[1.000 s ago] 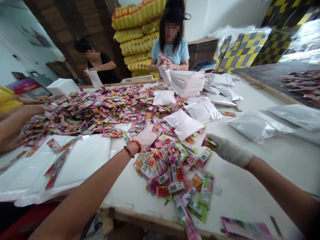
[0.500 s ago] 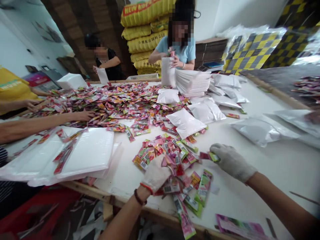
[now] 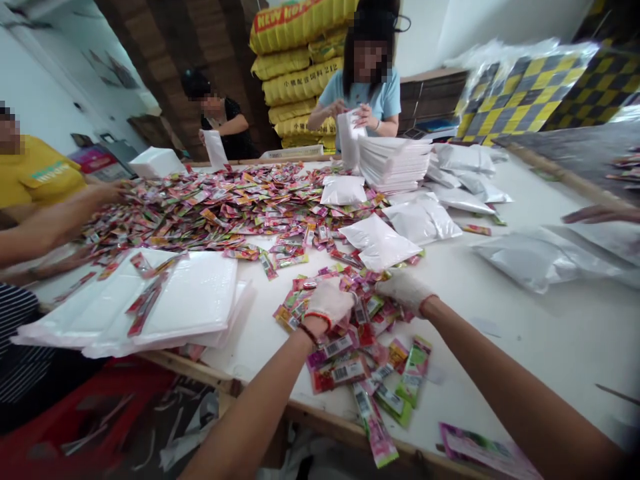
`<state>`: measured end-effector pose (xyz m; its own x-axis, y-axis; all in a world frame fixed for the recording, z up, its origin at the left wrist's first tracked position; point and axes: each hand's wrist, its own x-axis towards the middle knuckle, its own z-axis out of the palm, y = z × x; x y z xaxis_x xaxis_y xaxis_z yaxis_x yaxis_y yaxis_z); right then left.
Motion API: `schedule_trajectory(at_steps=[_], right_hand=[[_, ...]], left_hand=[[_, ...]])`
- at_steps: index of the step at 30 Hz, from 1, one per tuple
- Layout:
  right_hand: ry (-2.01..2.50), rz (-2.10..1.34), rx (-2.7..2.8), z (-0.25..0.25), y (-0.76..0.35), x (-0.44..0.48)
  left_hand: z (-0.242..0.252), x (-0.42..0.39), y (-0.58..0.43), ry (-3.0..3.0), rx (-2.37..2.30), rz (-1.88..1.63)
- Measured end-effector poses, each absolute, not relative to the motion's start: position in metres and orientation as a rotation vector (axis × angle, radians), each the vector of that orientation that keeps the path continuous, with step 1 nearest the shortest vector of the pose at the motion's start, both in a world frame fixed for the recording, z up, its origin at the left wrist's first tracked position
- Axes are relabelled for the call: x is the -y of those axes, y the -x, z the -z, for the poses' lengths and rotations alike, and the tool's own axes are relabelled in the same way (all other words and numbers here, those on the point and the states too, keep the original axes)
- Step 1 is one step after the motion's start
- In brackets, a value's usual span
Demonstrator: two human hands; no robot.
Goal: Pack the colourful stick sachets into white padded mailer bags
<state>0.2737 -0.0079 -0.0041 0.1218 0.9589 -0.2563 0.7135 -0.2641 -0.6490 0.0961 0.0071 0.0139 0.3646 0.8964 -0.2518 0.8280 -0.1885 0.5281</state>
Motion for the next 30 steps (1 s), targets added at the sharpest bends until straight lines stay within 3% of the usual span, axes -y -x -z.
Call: schedule_trajectory(at_steps=[4,7,11,15,23,27,30], right_hand=[[1.893,-0.793,1.391,-0.008,-0.301,0.034],[1.634,-0.641,1.740,-0.019,-0.305,0.048],[1.228,-0.386,2.573,-0.021,-0.275,0.048],[1.231,-0.228,2.944,-0.016,-0.248,0.038],[1.342,-0.345,2.338,-0.046,-0.293,0.080],[1.306,-0.573,2.595,-0.041,-0.297,0.121],[1.399,-0.545,2.815,-0.021,-0.288,0.136]], left_hand=[[-0.039,0.005,-0.068,-1.751,-1.326,-0.444],[-0.058,0.020,-0.045,-1.847,-1.200,-0.452],[-0.046,0.046,-0.037,-2.159,-1.168,-0.185],[-0.014,0.062,-0.040,-2.429,-1.273,0.110],[-0.040,0.048,-0.026,-2.642,-0.859,-0.221],[-0.032,0.043,-0.053,-2.782,-0.593,-0.035],[-0.021,0.039,-0.082,-2.920,-0.520,0.157]])
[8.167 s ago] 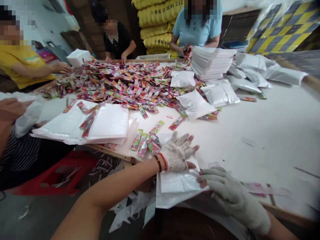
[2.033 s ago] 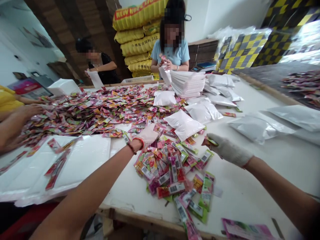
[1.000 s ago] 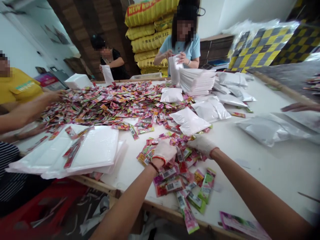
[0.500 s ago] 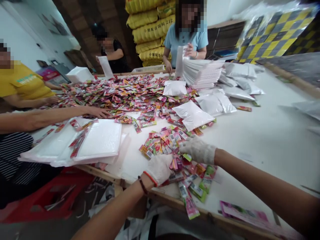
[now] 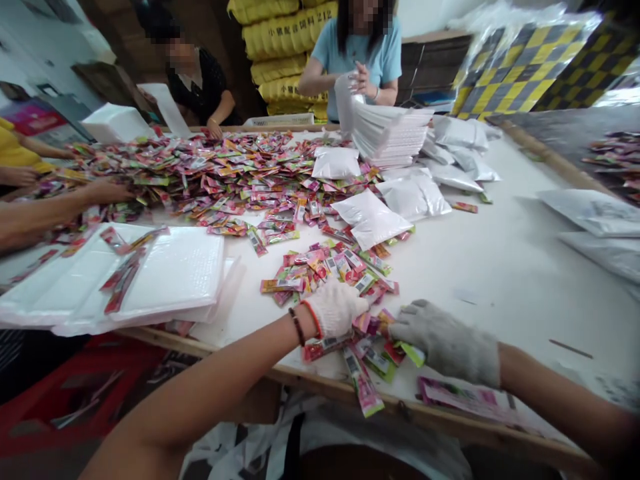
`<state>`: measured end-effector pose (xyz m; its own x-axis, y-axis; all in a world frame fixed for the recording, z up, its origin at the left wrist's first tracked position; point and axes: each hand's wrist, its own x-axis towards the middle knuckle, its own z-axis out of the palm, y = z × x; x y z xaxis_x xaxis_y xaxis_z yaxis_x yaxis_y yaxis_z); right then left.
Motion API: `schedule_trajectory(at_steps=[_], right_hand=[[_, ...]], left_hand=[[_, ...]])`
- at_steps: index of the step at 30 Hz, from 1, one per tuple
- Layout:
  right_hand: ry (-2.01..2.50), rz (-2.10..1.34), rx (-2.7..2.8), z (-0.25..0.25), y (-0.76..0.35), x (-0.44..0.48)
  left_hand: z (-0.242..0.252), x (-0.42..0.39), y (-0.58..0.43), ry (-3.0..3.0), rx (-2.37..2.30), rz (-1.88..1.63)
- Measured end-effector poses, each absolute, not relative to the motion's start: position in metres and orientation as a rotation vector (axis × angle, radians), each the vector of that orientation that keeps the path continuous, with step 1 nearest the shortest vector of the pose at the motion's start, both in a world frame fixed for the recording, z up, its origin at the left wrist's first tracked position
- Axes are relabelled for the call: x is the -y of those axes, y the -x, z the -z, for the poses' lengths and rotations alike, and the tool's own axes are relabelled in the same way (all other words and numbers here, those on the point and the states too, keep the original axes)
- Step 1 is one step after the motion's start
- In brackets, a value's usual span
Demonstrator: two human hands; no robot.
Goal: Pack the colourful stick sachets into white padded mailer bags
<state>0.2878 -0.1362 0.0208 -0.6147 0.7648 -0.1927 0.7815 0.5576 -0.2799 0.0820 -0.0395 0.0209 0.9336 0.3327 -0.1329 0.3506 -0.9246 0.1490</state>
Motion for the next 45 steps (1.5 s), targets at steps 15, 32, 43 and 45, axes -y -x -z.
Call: schedule_trajectory(at_steps=[15,32,43,45], right_hand=[[-1.587,0.638,-2.878,-0.015,-0.273,0.137],[-1.604,0.283,-2.693,-0.038,-0.266,0.074],[-1.555,0.248,-2.633,-0.017,-0.263,0.028],[-1.675,0.274,-2.692,-0.024,-0.276,0.039]], left_hand=[[-0.036,0.080,-0.011,-2.424,-1.125,-0.036],[-0.040,0.099,-0.022,-2.853,-0.167,-0.010],[-0.017,0.119,-0.029,-2.928,-0.124,0.004],[-0.025,0.118,-0.024,-2.936,-0.152,-0.004]])
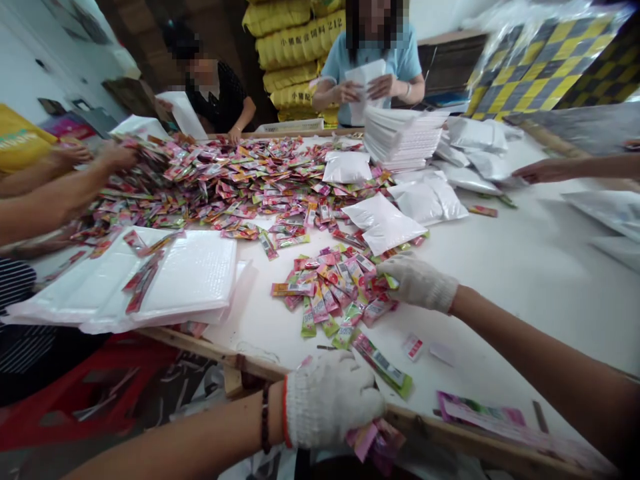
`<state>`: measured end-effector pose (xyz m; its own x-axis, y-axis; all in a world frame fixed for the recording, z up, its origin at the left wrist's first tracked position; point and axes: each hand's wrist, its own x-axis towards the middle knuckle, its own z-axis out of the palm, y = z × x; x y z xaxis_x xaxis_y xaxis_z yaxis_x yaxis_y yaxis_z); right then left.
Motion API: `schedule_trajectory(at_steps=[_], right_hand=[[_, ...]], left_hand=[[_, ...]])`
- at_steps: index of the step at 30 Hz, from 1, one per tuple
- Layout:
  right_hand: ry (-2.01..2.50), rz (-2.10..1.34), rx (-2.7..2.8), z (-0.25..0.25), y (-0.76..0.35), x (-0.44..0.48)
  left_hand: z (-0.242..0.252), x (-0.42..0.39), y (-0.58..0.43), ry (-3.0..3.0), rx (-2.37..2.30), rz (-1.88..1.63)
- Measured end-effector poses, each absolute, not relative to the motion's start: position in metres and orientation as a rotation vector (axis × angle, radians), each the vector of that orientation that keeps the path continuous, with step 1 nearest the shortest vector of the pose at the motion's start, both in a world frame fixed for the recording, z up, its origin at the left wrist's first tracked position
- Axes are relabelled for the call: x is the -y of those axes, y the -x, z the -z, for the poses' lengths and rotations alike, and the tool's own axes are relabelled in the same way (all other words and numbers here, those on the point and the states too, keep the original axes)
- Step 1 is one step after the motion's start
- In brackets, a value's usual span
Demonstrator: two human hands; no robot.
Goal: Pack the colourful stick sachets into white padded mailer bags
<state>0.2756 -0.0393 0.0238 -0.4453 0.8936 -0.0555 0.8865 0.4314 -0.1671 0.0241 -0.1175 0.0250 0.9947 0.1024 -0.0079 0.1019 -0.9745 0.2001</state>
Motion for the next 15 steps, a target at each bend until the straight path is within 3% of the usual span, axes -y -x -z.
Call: schedule_trajectory(at_steps=[6,12,15], right_hand=[[1.441,-0.416,2.755,-0.029,-0.283,0.070],[1.628,-0.376,2.764,-0.001,-0.260,0.077],[1.649,-0.394,2.676,0.000,-0.267,0.082]], left_hand=[[-0.050,0.040,-0.027,-3.194,-0.312,-0.064],[-0.014,-0.035,-0.054,-3.160,-0.457,0.134],[-0.008,-0.038,-0.052,-2.987,-0.602,-0.012]])
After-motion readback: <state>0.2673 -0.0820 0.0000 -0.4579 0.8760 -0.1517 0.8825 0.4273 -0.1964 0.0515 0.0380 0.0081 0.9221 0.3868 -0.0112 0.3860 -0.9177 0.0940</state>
